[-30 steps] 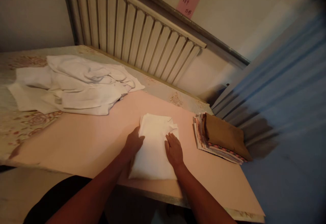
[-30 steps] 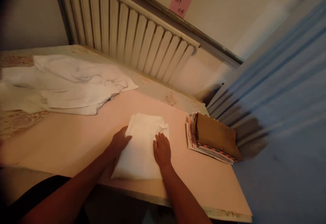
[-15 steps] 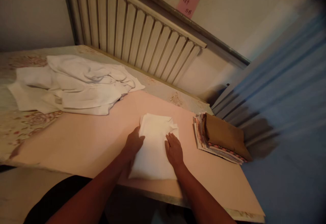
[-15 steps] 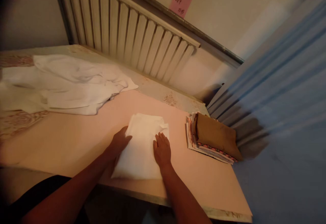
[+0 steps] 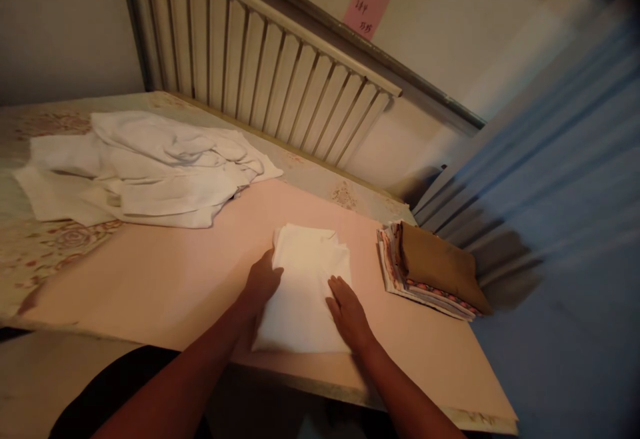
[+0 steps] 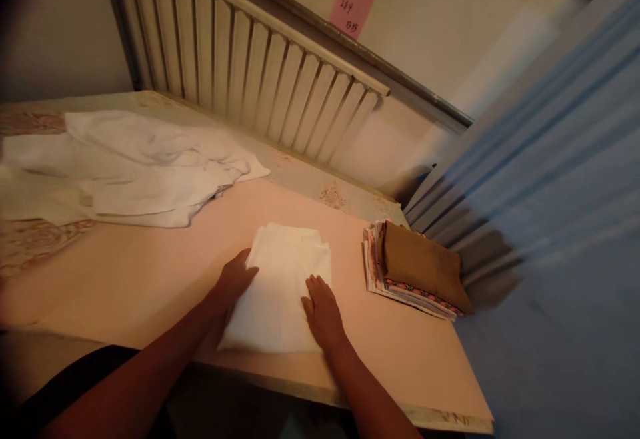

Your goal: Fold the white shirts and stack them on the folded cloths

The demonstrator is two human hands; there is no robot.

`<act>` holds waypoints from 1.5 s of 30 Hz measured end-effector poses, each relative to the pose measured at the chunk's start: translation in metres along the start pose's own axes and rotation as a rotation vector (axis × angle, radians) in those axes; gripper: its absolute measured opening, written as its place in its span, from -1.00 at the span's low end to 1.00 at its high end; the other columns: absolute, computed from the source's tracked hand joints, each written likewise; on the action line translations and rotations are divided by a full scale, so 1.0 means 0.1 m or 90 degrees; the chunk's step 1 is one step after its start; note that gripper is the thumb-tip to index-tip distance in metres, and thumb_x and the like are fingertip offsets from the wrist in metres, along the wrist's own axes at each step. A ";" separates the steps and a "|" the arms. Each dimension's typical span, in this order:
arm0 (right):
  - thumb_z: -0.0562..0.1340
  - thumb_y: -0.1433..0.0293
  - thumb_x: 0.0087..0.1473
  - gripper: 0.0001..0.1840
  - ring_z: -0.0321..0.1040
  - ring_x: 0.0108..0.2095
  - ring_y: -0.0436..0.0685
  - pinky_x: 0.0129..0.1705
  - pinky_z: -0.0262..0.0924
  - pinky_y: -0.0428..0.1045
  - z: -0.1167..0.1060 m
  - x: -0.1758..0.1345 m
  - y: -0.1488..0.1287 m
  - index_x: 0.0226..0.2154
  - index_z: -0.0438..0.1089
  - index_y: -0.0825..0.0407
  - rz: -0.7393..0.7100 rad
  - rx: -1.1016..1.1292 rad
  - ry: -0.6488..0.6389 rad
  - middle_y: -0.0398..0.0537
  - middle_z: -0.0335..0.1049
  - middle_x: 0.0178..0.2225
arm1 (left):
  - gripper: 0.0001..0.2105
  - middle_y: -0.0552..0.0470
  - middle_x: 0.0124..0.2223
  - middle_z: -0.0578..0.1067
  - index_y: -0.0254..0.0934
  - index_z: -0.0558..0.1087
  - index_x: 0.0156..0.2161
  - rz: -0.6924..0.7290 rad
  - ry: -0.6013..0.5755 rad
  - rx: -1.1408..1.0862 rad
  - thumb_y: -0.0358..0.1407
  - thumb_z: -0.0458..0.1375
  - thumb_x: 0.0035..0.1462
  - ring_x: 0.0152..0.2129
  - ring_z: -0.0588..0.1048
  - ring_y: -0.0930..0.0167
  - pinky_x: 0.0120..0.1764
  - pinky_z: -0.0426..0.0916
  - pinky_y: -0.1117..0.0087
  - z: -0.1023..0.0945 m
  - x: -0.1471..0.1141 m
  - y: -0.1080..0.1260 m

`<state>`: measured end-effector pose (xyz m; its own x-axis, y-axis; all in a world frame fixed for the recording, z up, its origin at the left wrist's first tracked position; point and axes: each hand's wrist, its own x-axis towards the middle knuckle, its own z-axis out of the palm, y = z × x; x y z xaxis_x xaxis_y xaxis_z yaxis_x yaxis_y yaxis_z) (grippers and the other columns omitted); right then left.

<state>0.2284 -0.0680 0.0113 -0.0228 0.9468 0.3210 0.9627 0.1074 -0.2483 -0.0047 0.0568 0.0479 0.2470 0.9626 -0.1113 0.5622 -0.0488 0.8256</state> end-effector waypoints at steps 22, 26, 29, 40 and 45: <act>0.02 0.36 0.22 -0.59 0.18 0.16 0.18 0.21 0.10 0.21 0.01 -0.15 -0.05 0.07 0.33 0.03 0.059 0.042 0.080 0.04 0.27 0.14 | -0.54 -0.11 0.00 0.49 -0.33 0.27 0.10 -0.001 0.007 0.015 -0.37 0.05 0.04 -0.10 0.47 0.29 -0.06 0.32 0.35 0.03 0.02 -0.03; 0.03 0.35 0.22 -0.60 0.20 0.15 0.17 0.20 0.11 0.21 -0.01 -0.14 -0.07 0.06 0.35 0.01 0.071 0.055 0.085 0.03 0.29 0.12 | -0.54 -0.12 0.00 0.49 -0.34 0.27 0.10 0.008 0.004 0.012 -0.36 0.04 0.04 -0.09 0.46 0.28 -0.06 0.32 0.33 0.03 0.02 -0.04; 0.02 0.35 0.21 -0.60 0.20 0.15 0.17 0.20 0.10 0.20 -0.02 -0.13 -0.08 0.04 0.36 0.03 0.082 0.064 0.083 0.04 0.30 0.12 | -0.54 -0.12 0.00 0.49 -0.32 0.27 0.10 0.000 0.005 0.007 -0.35 0.05 0.04 -0.10 0.46 0.28 -0.07 0.32 0.32 0.04 0.00 -0.05; 0.03 0.36 0.19 -0.61 0.23 0.13 0.17 0.20 0.12 0.19 -0.02 -0.13 -0.10 0.02 0.38 0.03 0.105 0.087 0.091 0.04 0.31 0.11 | -0.49 -0.13 0.00 0.48 -0.34 0.25 0.13 0.028 -0.014 -0.009 -0.34 0.07 0.01 -0.11 0.46 0.29 -0.07 0.33 0.33 0.03 -0.09 -0.13; 0.03 0.35 0.20 -0.61 0.22 0.14 0.16 0.20 0.10 0.19 -0.01 -0.13 -0.09 0.02 0.38 0.04 0.109 0.089 0.083 0.05 0.30 0.11 | -0.48 -0.12 0.00 0.49 -0.34 0.27 0.12 0.016 -0.011 -0.004 -0.36 0.08 -0.02 -0.12 0.47 0.30 -0.08 0.33 0.35 0.04 -0.06 -0.12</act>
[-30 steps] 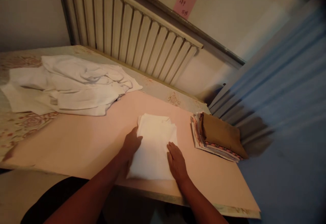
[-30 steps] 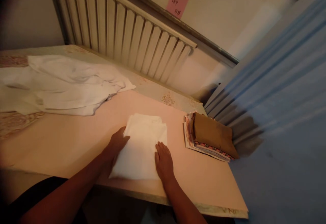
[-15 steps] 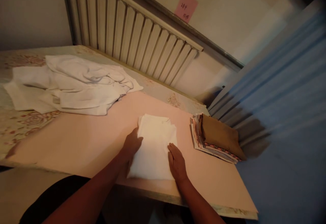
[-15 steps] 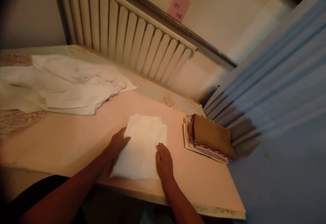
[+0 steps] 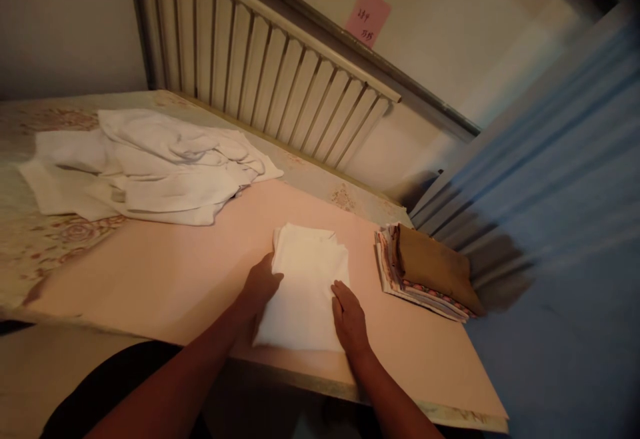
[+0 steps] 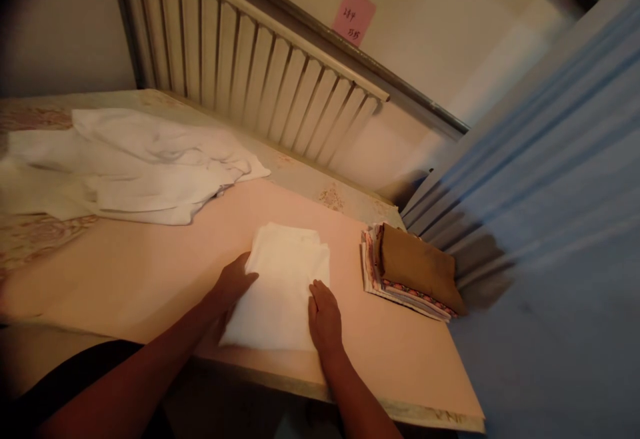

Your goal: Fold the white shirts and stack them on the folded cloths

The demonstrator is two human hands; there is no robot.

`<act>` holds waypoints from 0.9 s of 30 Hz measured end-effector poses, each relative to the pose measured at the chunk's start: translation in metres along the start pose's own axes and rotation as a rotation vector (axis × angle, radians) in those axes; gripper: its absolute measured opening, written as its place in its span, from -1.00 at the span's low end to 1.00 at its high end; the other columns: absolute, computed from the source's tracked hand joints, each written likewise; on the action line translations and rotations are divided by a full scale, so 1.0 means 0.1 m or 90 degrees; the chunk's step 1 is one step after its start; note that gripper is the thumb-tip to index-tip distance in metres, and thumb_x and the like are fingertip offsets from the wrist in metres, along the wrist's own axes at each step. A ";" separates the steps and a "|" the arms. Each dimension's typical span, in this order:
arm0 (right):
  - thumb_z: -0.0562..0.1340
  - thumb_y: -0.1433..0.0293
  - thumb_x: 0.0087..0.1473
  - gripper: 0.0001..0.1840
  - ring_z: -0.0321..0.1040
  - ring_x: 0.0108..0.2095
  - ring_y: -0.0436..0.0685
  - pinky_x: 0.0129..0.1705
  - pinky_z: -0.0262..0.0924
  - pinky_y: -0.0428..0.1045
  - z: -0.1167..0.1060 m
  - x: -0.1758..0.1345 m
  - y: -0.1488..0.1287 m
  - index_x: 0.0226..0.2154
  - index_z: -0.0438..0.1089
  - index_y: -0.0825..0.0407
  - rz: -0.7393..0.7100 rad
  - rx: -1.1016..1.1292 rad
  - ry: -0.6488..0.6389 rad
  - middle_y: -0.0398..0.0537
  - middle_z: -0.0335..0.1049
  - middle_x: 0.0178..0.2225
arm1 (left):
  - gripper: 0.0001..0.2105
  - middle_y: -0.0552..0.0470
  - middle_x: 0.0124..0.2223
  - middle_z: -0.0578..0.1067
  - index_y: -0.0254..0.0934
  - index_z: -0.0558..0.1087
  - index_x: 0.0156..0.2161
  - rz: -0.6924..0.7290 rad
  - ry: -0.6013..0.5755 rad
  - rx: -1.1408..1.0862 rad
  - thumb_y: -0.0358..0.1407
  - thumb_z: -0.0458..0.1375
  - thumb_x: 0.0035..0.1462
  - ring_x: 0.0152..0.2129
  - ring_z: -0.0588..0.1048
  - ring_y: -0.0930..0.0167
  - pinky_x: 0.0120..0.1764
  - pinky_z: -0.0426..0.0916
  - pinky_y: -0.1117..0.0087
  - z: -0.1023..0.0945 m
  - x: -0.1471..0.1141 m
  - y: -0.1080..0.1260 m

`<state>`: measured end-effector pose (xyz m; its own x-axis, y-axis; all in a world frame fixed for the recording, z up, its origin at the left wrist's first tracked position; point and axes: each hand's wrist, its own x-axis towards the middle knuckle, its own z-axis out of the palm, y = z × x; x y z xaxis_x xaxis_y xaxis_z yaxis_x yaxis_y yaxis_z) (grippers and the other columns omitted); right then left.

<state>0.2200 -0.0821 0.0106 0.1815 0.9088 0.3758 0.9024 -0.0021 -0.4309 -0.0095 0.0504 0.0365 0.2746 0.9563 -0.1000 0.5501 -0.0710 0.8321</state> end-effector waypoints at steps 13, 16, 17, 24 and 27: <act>0.03 0.35 0.20 -0.61 0.23 0.13 0.16 0.20 0.11 0.18 -0.02 0.00 -0.02 0.01 0.39 0.03 -0.005 0.009 0.012 0.05 0.32 0.10 | -0.52 -0.12 -0.03 0.49 -0.34 0.27 0.10 0.007 -0.001 -0.015 -0.35 0.07 0.01 -0.13 0.47 0.28 -0.08 0.33 0.31 -0.01 -0.01 0.02; 0.03 0.34 0.20 -0.62 0.23 0.13 0.16 0.20 0.11 0.18 -0.02 0.00 -0.03 0.01 0.39 0.02 -0.006 0.014 0.014 0.04 0.32 0.10 | -0.54 -0.15 -0.01 0.48 -0.35 0.28 0.08 0.010 0.005 -0.027 -0.33 0.07 0.03 -0.11 0.46 0.26 -0.07 0.33 0.29 -0.02 -0.03 0.05; 0.03 0.34 0.20 -0.62 0.23 0.13 0.17 0.20 0.11 0.19 -0.02 0.00 -0.03 0.01 0.39 0.02 -0.006 0.015 0.013 0.04 0.32 0.10 | -0.54 -0.15 -0.01 0.48 -0.35 0.28 0.08 0.010 0.008 -0.032 -0.33 0.07 0.03 -0.10 0.46 0.26 -0.06 0.32 0.29 -0.03 -0.03 0.05; 0.03 0.35 0.21 -0.62 0.22 0.13 0.16 0.21 0.09 0.20 -0.01 0.00 -0.01 0.01 0.38 0.01 0.004 0.019 0.007 0.04 0.31 0.11 | -0.55 -0.07 -0.05 0.52 -0.28 0.32 0.06 -0.018 0.024 -0.036 -0.37 0.10 -0.01 -0.12 0.48 0.27 -0.08 0.35 0.31 -0.02 -0.01 0.07; 0.02 0.35 0.21 -0.62 0.20 0.15 0.16 0.22 0.08 0.20 -0.01 0.00 -0.01 0.02 0.37 0.03 0.003 0.014 0.000 0.05 0.30 0.12 | -0.56 -0.05 -0.07 0.53 -0.27 0.34 0.05 -0.022 0.033 -0.031 -0.37 0.10 -0.01 -0.14 0.49 0.28 -0.11 0.36 0.33 -0.01 0.01 0.08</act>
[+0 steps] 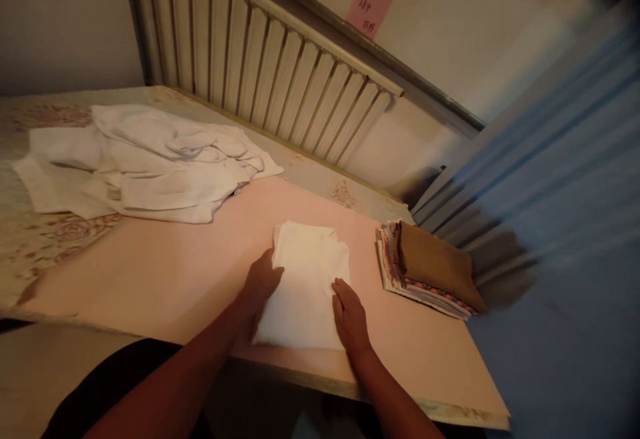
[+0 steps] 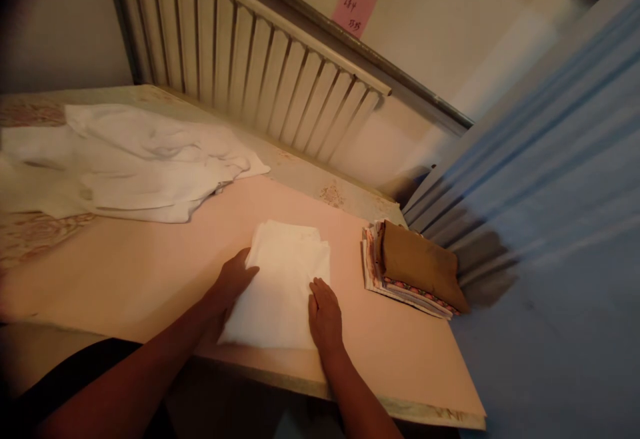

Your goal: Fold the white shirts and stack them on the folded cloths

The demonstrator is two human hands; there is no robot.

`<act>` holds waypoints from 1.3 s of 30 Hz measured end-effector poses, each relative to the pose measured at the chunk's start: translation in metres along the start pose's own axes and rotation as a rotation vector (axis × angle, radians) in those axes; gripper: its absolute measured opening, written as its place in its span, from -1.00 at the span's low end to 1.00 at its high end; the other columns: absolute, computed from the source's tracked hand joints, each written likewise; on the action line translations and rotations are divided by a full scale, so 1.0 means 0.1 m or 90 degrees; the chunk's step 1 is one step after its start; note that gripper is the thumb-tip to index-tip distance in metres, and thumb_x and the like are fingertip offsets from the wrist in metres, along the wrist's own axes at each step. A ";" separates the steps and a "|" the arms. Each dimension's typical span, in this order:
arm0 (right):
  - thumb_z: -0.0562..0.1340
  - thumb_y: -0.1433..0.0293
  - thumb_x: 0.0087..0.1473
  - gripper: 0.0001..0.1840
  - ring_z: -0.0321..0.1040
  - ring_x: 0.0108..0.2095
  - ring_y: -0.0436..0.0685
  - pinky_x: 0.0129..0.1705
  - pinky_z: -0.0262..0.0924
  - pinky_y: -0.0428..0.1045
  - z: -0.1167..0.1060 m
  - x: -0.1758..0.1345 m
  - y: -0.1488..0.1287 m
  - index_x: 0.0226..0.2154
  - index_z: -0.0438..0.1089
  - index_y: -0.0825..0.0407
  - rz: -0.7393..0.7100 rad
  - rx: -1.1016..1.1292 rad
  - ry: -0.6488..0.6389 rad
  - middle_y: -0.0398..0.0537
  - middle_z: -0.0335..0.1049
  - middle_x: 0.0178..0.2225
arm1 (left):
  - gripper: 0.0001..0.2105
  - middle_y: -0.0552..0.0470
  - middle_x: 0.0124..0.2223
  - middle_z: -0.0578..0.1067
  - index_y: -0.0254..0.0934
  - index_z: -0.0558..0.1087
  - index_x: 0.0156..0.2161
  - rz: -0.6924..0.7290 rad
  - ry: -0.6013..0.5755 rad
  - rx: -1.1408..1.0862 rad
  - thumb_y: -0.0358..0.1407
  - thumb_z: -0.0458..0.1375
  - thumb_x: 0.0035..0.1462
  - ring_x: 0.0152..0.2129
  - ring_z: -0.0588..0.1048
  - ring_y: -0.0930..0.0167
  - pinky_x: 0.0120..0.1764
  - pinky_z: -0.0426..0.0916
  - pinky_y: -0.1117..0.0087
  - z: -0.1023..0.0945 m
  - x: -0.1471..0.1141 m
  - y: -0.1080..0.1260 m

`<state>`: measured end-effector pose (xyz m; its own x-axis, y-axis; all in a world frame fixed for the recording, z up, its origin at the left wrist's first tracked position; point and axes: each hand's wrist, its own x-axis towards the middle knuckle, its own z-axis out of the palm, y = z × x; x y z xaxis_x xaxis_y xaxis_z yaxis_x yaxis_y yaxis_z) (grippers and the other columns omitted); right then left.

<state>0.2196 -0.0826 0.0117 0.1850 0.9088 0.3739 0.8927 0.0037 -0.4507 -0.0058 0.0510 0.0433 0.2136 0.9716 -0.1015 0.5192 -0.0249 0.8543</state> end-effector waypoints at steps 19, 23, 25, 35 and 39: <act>0.04 0.34 0.19 -0.61 0.25 0.11 0.17 0.19 0.12 0.20 -0.02 0.01 -0.02 0.00 0.40 0.00 -0.008 0.007 0.021 0.04 0.33 0.09 | -0.62 -0.10 -0.09 0.51 -0.35 0.37 -0.03 -0.010 -0.024 -0.069 -0.31 0.10 0.00 -0.21 0.49 0.31 -0.22 0.37 0.37 -0.02 0.01 0.00; 0.04 0.35 0.19 -0.61 0.24 0.12 0.17 0.19 0.12 0.20 -0.02 0.01 -0.02 0.00 0.40 0.01 -0.002 0.004 0.017 0.04 0.33 0.09 | -0.63 -0.08 -0.12 0.52 -0.33 0.37 -0.03 -0.008 -0.019 -0.053 -0.30 0.09 0.01 -0.23 0.49 0.32 -0.21 0.37 0.36 -0.03 0.00 0.02; 0.03 0.35 0.19 -0.62 0.24 0.12 0.17 0.19 0.11 0.19 -0.01 0.01 -0.02 0.00 0.40 0.02 0.003 0.003 0.013 0.04 0.33 0.09 | -0.63 -0.07 -0.12 0.53 -0.32 0.37 -0.03 -0.006 -0.018 -0.059 -0.31 0.08 0.02 -0.23 0.49 0.32 -0.20 0.37 0.35 -0.04 -0.02 0.04; 0.03 0.35 0.21 -0.62 0.23 0.13 0.17 0.20 0.11 0.21 -0.01 0.00 -0.01 0.01 0.39 0.00 -0.005 0.000 0.013 0.04 0.32 0.10 | -0.63 -0.07 -0.08 0.52 -0.30 0.36 0.00 -0.009 -0.018 -0.052 -0.34 0.07 0.02 -0.19 0.49 0.32 -0.17 0.36 0.36 -0.03 -0.02 0.03; 0.03 0.34 0.20 -0.62 0.23 0.12 0.17 0.20 0.11 0.19 -0.01 0.00 -0.01 0.00 0.39 0.01 0.004 0.002 0.010 0.04 0.32 0.10 | -0.63 -0.08 -0.10 0.52 -0.30 0.37 -0.02 -0.010 -0.023 -0.044 -0.35 0.06 0.02 -0.19 0.49 0.31 -0.17 0.36 0.35 -0.01 0.00 0.00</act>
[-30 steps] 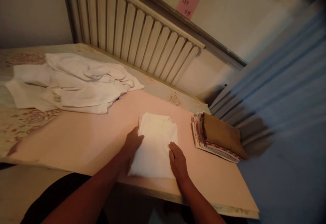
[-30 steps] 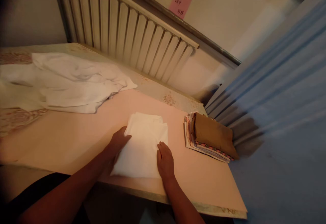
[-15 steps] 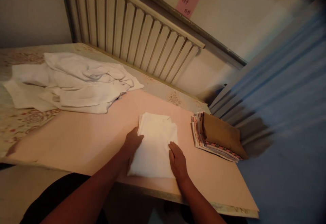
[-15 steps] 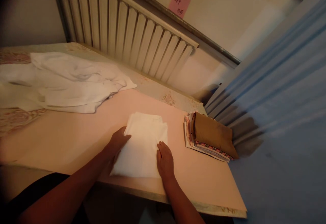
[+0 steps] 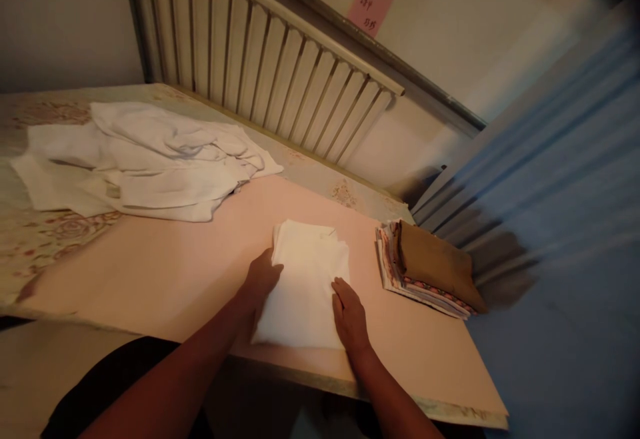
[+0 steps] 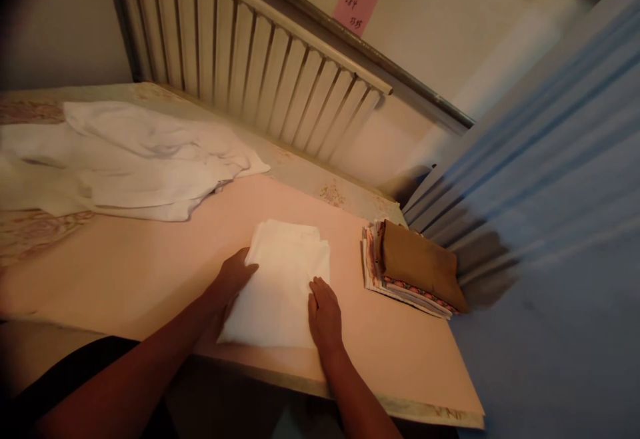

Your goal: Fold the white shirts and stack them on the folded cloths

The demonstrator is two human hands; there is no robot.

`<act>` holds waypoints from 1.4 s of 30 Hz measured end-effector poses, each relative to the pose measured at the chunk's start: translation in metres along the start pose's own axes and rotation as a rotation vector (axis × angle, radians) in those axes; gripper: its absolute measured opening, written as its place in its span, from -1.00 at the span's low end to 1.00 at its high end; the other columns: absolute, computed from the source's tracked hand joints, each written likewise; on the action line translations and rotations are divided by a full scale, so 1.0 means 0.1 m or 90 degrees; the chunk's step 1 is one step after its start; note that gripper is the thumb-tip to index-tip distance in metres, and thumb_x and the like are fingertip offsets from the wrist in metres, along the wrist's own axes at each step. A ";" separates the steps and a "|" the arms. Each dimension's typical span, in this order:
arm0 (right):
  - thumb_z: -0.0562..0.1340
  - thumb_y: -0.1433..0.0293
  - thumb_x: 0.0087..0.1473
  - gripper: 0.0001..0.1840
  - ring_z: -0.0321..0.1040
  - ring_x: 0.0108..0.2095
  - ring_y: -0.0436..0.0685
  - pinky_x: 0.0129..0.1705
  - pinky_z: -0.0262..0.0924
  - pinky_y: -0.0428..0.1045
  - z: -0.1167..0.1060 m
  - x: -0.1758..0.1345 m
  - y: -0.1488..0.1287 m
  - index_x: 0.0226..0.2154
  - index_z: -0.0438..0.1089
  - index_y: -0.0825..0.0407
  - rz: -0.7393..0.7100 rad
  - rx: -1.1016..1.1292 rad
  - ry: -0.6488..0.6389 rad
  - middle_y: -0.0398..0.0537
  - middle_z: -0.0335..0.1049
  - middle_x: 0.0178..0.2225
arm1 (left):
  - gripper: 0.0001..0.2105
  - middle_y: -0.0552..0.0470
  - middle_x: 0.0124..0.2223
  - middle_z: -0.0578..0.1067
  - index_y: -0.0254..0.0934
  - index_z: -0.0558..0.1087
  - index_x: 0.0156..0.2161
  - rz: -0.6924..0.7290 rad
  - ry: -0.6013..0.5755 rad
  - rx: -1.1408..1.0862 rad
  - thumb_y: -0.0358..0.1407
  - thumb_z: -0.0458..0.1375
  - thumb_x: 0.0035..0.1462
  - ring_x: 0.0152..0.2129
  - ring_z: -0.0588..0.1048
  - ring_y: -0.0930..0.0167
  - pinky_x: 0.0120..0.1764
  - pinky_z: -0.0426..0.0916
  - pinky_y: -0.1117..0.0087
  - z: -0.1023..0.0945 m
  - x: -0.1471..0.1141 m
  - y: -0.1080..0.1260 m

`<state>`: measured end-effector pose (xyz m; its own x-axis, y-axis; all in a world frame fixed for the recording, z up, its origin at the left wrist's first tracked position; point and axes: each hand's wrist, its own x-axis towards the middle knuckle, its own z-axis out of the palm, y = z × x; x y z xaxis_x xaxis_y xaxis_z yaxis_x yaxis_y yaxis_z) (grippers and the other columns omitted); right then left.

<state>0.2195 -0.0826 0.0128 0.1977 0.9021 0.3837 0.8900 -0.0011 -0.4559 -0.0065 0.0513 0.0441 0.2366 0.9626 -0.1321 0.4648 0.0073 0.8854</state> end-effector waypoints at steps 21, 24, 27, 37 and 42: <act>0.03 0.35 0.21 -0.62 0.21 0.14 0.16 0.21 0.08 0.18 0.00 0.00 0.01 0.01 0.38 0.05 0.006 0.003 -0.009 0.06 0.31 0.11 | -0.62 -0.11 -0.04 0.50 -0.35 0.33 0.02 0.000 -0.013 0.016 -0.34 0.05 0.05 -0.14 0.47 0.32 -0.13 0.35 0.38 -0.02 -0.03 0.05; 0.03 0.35 0.20 -0.62 0.21 0.14 0.17 0.21 0.08 0.19 0.00 0.00 0.00 0.01 0.39 0.05 0.006 0.001 -0.010 0.06 0.31 0.11 | -0.62 -0.10 -0.07 0.50 -0.34 0.34 0.01 0.005 -0.008 -0.004 -0.34 0.05 0.05 -0.19 0.49 0.33 -0.17 0.36 0.39 -0.03 -0.05 0.05; 0.03 0.34 0.20 -0.62 0.23 0.13 0.17 0.20 0.09 0.20 0.00 0.00 0.01 0.00 0.39 0.03 0.003 0.004 -0.007 0.05 0.32 0.10 | -0.62 -0.11 -0.06 0.50 -0.35 0.34 0.01 0.028 -0.008 -0.020 -0.33 0.05 0.05 -0.19 0.48 0.32 -0.18 0.36 0.38 -0.02 -0.05 0.03; 0.04 0.34 0.19 -0.62 0.23 0.12 0.17 0.20 0.11 0.19 0.00 0.00 0.00 -0.01 0.40 0.02 0.006 0.011 -0.001 0.05 0.32 0.10 | -0.63 -0.09 -0.03 0.49 -0.32 0.33 0.02 0.013 -0.014 -0.013 -0.36 0.06 0.06 -0.14 0.47 0.31 -0.12 0.35 0.36 -0.02 -0.04 0.06; 0.04 0.35 0.19 -0.62 0.23 0.12 0.17 0.20 0.10 0.19 0.01 0.01 0.00 0.00 0.40 0.02 0.005 0.006 -0.002 0.05 0.32 0.10 | -0.64 -0.09 -0.06 0.51 -0.34 0.35 0.00 -0.001 -0.006 -0.006 -0.37 0.06 0.04 -0.16 0.48 0.30 -0.13 0.36 0.35 -0.04 -0.08 0.08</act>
<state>0.2198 -0.0819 0.0124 0.2041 0.9031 0.3778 0.8842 -0.0044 -0.4671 -0.0076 0.0451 0.0537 0.2439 0.9600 -0.1376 0.4568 0.0115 0.8895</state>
